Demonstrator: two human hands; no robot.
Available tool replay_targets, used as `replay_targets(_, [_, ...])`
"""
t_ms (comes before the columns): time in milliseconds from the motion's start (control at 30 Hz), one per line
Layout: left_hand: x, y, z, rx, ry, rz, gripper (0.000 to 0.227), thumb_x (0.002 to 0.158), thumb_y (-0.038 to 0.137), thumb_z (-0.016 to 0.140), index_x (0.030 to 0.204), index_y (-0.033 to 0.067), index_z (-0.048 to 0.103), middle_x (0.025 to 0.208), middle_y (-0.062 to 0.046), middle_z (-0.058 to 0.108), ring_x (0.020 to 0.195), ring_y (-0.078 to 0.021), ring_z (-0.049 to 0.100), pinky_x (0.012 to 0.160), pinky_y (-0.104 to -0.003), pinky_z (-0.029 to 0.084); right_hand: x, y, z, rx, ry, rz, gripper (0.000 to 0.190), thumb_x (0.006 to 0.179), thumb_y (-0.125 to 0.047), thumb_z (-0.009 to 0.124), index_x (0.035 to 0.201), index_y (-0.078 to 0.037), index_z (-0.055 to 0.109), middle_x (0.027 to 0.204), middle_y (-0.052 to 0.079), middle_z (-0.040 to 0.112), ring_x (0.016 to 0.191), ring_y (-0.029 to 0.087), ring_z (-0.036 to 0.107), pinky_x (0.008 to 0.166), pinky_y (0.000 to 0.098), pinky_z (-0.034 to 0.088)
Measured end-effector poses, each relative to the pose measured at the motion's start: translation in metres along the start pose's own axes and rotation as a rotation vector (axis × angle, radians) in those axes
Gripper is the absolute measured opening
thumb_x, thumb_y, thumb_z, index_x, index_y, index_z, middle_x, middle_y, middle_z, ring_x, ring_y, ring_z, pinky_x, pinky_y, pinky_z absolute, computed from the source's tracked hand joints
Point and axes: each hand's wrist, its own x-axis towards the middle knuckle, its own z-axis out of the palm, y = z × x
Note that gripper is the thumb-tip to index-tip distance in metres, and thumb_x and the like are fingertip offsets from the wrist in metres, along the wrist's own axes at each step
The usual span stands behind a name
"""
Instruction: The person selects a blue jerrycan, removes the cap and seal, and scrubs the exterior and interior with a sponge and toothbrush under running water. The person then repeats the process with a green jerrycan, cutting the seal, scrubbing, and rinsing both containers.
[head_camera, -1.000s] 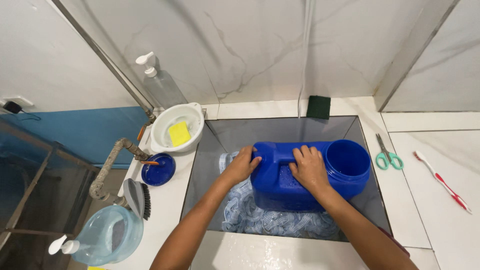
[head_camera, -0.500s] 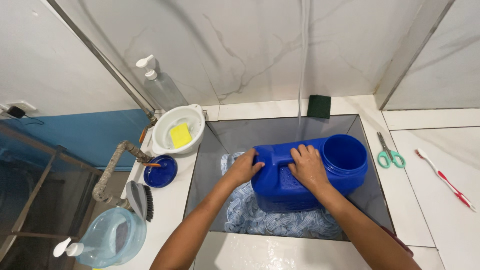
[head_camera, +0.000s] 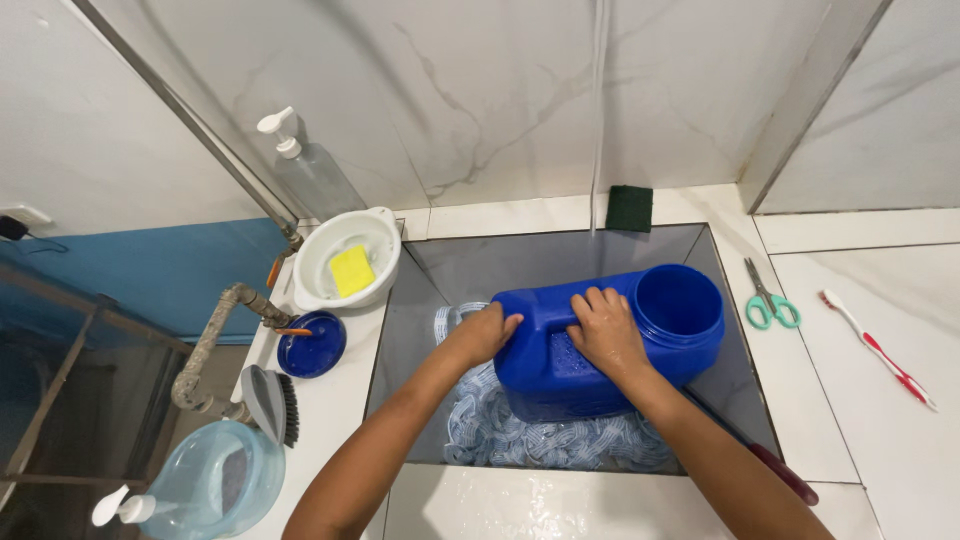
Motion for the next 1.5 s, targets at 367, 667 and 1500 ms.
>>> replay_targets(367, [0.005,-0.003,0.003,-0.072,0.184,0.307,0.06,0.102,0.046,0.059,0.124,-0.0092,0.052,0.111,-0.031,0.065,0.103,-0.0449,0.064,0.089,-0.049,0.052,-0.001,0.019,-0.002,0.024,-0.009,-0.017,0.037,0.069,-0.017,0.077,0.102,-0.004,0.065,0.096,0.014,0.06,0.096,0.035,0.056,0.086,0.0464,0.048])
replay_targets(667, [-0.007,-0.012,0.001,0.349,0.341,0.923,0.033,0.094,0.029,0.057,0.112,0.0013,0.058,0.1,-0.023,0.066,0.094,-0.0426,0.066,0.082,-0.052,0.052,-0.004,0.017,-0.005,0.047,-0.019,0.0,0.037,0.068,-0.017,0.077,0.101,-0.005,0.064,0.098,0.013,0.06,0.097,0.035,0.057,0.088,0.0458,0.048])
replay_targets(1500, [-0.039,-0.014,0.011,0.401,0.392,0.895,0.028,0.093,0.009,0.054,0.121,0.001,0.054,0.104,-0.021,0.058,0.099,-0.0377,0.062,0.086,-0.045,0.052,-0.019,0.006,-0.002,0.061,-0.036,-0.027,0.037,0.065,-0.008,0.077,0.097,-0.006,0.06,0.096,0.012,0.058,0.097,0.035,0.056,0.086,0.0458,0.047])
